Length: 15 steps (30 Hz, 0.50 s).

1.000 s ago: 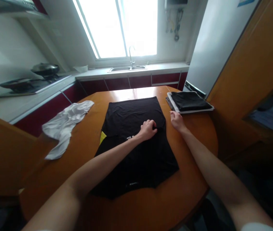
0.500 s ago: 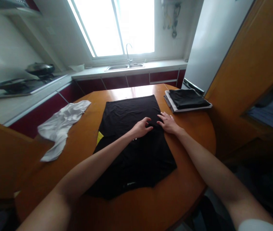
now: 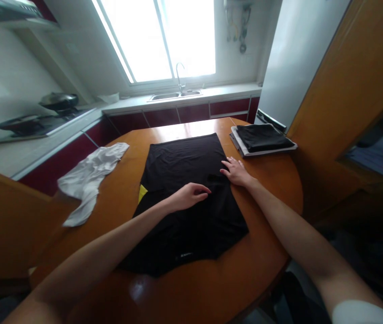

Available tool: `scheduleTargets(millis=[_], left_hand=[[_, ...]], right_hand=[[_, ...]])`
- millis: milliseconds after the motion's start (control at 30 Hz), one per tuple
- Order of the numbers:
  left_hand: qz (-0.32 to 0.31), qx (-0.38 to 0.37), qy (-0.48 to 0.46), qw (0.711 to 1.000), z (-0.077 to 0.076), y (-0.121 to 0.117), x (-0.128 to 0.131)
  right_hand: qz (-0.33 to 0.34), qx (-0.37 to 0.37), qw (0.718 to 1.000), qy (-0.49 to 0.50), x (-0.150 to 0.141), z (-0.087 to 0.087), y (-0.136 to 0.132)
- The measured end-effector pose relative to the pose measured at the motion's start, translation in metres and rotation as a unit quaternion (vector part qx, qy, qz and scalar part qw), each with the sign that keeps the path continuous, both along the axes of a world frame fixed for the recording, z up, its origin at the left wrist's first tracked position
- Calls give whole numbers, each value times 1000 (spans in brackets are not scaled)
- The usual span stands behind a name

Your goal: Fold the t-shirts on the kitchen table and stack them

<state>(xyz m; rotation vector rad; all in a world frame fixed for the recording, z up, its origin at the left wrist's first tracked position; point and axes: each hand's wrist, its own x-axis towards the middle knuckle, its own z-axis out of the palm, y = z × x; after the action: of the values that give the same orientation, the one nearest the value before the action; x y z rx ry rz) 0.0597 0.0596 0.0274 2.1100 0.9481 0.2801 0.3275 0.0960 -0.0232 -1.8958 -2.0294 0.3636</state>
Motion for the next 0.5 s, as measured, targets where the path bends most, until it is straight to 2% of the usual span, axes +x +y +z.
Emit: scheduleTargets(millis=[133,200,367,500], left_hand=[[31,76,-46,996,-5,-6,1],[45,101,-38,993,-7,-10,0],[30,142,60,988,-7,-26,-7],[29,247,137,959,-1,-31,0]], right_hand=[[-1,4,1000,-1,-1,0,-1],[1,11,1000,4,-1,-1,0],[-31,89,992,81,8,-7,10],[-54,164,975,143,17,-8,18]])
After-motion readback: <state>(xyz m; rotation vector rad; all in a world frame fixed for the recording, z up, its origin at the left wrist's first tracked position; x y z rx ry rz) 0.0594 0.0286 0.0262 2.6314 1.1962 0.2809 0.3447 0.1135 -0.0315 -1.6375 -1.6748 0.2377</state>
